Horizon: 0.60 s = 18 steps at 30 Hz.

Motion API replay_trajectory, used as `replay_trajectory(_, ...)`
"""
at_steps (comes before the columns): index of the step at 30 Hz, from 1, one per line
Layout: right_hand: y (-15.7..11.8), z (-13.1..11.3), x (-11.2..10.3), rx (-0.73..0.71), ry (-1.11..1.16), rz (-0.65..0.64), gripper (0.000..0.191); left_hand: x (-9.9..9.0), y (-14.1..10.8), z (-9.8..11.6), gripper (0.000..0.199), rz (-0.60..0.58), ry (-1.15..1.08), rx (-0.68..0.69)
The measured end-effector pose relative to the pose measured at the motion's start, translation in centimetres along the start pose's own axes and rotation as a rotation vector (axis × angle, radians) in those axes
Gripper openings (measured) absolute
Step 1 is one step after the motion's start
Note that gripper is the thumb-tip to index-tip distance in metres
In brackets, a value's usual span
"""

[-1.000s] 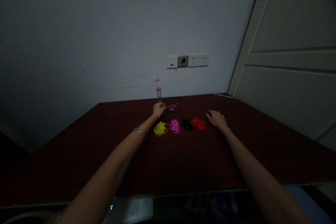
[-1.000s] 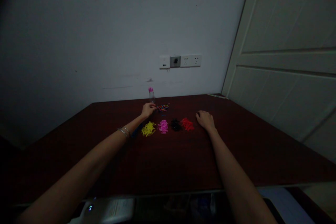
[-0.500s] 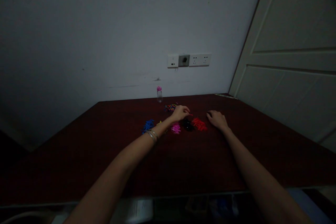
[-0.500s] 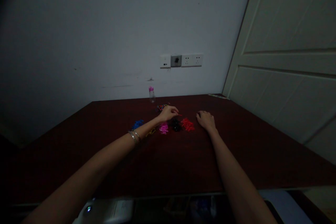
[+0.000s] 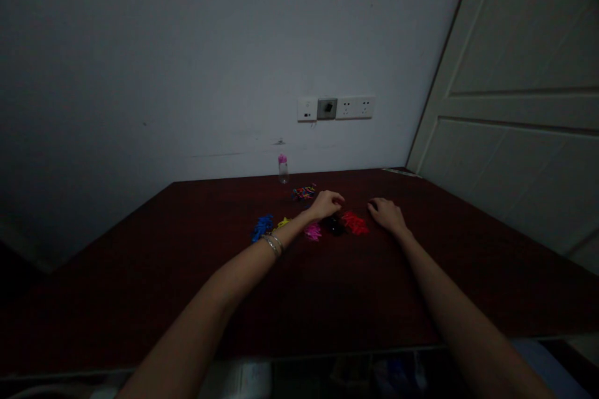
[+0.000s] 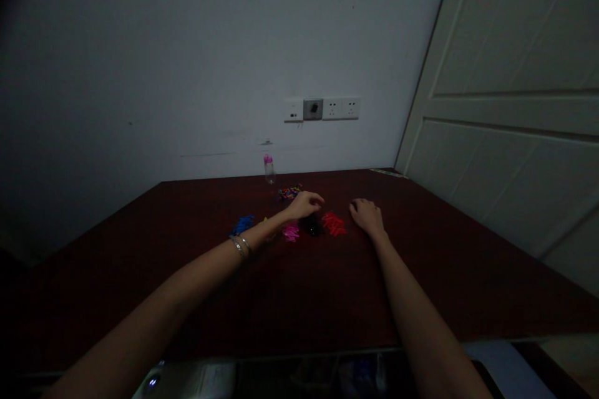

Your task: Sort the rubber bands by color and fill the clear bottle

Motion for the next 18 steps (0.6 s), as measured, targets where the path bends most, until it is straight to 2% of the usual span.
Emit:
replay_trajectory(4,0.0,0.2,0.2,-0.004,-0.007,-0.006,0.040,-3.5,1.0,-2.7,0.024,0.159,0.030,-0.119)
replay_trajectory(9,0.1,0.2,0.3,-0.004,-0.017,-0.011,0.041,-8.9,1.2,-6.8,0.019,0.374,0.032,-0.250)
replay_trajectory(11,0.1,0.2,0.2,-0.003,-0.017,-0.013,0.041,-11.6,0.5,-8.9,0.020,0.528,0.099,-0.319)
replay_trajectory(14,0.1,0.1,0.1,-0.002,-0.016,-0.016,0.041,-14.9,-1.2,-12.3,0.023,0.692,0.190,-0.423)
replay_trajectory(16,0.1,0.0,0.0,-0.003,-0.014,-0.015,0.040,-16.5,-2.6,-14.4,0.024,0.765,0.251,-0.509)
replay_trajectory(18,0.0,0.0,0.0,-0.005,-0.013,-0.009,0.041,-17.4,-3.6,-16.1,0.025,0.773,0.284,-0.559)
Point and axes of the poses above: each hand's wrist, its own y-axis towards the middle knuckle, its own x-axis out of the palm, z = x × y, the point moved 6 cm from there along y, towards the middle knuckle, and after that the axes turned 12 degrees about z, right-handed, at the moved point
